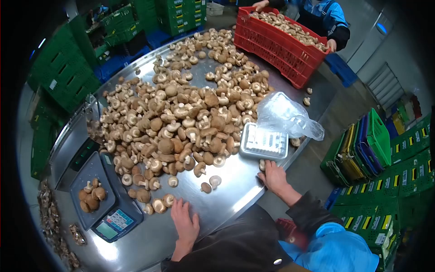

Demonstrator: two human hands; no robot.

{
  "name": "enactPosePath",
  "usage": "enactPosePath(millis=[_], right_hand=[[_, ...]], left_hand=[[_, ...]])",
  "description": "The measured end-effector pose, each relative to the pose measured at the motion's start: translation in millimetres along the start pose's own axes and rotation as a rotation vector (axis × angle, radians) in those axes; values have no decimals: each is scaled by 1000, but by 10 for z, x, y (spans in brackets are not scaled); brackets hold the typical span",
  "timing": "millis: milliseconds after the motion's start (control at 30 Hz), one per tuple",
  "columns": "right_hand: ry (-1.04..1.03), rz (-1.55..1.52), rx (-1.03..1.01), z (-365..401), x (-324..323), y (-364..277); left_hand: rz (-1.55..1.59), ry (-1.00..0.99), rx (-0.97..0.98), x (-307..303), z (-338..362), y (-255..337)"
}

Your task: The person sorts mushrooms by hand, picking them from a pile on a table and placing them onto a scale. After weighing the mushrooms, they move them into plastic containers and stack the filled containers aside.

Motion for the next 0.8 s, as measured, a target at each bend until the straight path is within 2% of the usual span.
enactPosePath(millis=[33, 100, 167, 200, 233, 300, 333, 367, 400, 433, 500, 633, 733, 767, 800], right_hand=[[-8, -205, 29, -4, 39, -82], [14, -384, -188, -31, 124, -425], [-77, -562, -472, -19, 377, -807], [-128, -585, -581, 72, 183, -1085], [-181, -609, -595, 102, 41, -1214], [-55, -604, -482, -2, -184, -1134], [180, -611, -583, -9, -526, -1077], [246, -500, -562, -101, -690, -939], [348, -417, -458, -228, -761, -715], [376, -215, -444, -337, -823, -547], [203, -31, -293, -494, -751, -204], [101, 0, -377, -691, -726, -15], [42, 21, -404, -863, -691, -34], [26, 55, -416, -920, -673, -34], [-101, 55, -362, -913, -692, -107]], left_hand=[[-13, 17, 6, -10, -5, -2], [16, -14, 43, 8, -27, 16], [11, -18, 56, -9, -39, 35], [24, -28, 50, -24, -39, 45], [40, -38, 43, -40, -42, 50], [46, -30, 39, -114, -8, 33], [65, -25, 10, -136, 23, -10], [86, -18, -19, -139, 57, -57], [71, -11, -28, -123, 116, -130], [75, 7, -20, -124, 169, -153], [88, 27, -55, -180, 245, -189], [-33, 160, 9, -486, 308, -16], [136, 68, -97, -429, 456, -204], [133, 65, -97, -394, 525, -255], [8, 87, -117, -404, 567, -282]])
Point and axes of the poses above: each hand's wrist, its own z-axis away from the middle knuckle, its own x-axis out of the palm, y = z × x, the point moved 8 cm from there along -z, towards the middle knuckle, and after that the axes turned 6 degrees about -z, right-handed, at the moved point
